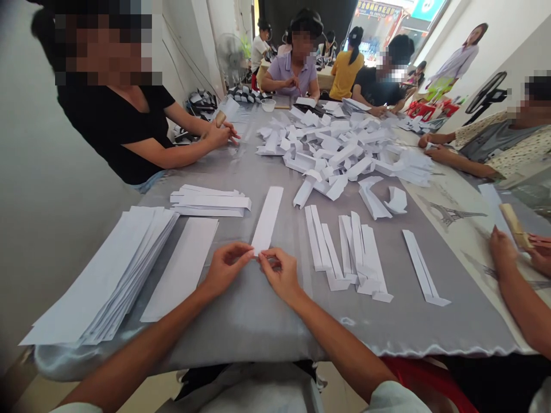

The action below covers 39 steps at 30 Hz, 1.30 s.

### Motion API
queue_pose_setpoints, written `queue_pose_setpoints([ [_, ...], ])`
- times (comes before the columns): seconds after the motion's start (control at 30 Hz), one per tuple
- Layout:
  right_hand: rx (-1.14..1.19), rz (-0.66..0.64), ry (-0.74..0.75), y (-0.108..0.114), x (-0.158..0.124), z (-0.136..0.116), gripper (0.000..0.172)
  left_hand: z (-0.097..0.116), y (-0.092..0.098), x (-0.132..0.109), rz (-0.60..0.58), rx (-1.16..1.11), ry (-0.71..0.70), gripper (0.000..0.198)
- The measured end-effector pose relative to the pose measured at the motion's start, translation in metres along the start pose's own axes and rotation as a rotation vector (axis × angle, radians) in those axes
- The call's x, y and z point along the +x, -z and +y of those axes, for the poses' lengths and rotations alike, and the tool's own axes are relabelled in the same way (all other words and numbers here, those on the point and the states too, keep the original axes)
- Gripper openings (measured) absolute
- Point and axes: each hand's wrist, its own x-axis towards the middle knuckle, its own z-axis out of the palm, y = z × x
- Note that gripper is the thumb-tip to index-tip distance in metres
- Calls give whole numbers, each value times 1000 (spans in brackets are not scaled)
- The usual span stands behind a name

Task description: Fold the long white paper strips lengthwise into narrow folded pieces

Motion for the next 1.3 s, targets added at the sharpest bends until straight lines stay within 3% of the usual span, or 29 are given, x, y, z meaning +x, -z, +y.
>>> queue_pose_setpoints([
  [0.07,56,-3,-45,-2,0,2,27,-2,-3,3,56,-193,140,34],
  [0.2,194,-17,-173,-5,1,2,59,-3,-2,5,68,-305,262,62],
  [0.37,194,-57,-270,-2,7,1,48,0,-2,3,42,-298,291,49],
  [0.53,162,-80,-226,2,6,3,42,4,-3,3,-80,-308,287,34],
  [0.6,167,-92,-220,1,4,2,42,4,-2,3,-79,-285,273,31],
  [0.87,115,-129,-194,5,3,-4,45,5,-1,2,-160,-237,305,35],
  [1.17,237,-176,-317,-2,2,-4,49,6,-2,1,-31,-162,200,41],
  [1.3,255,-128,-334,-5,4,0,52,6,-3,0,-117,-276,258,38],
])
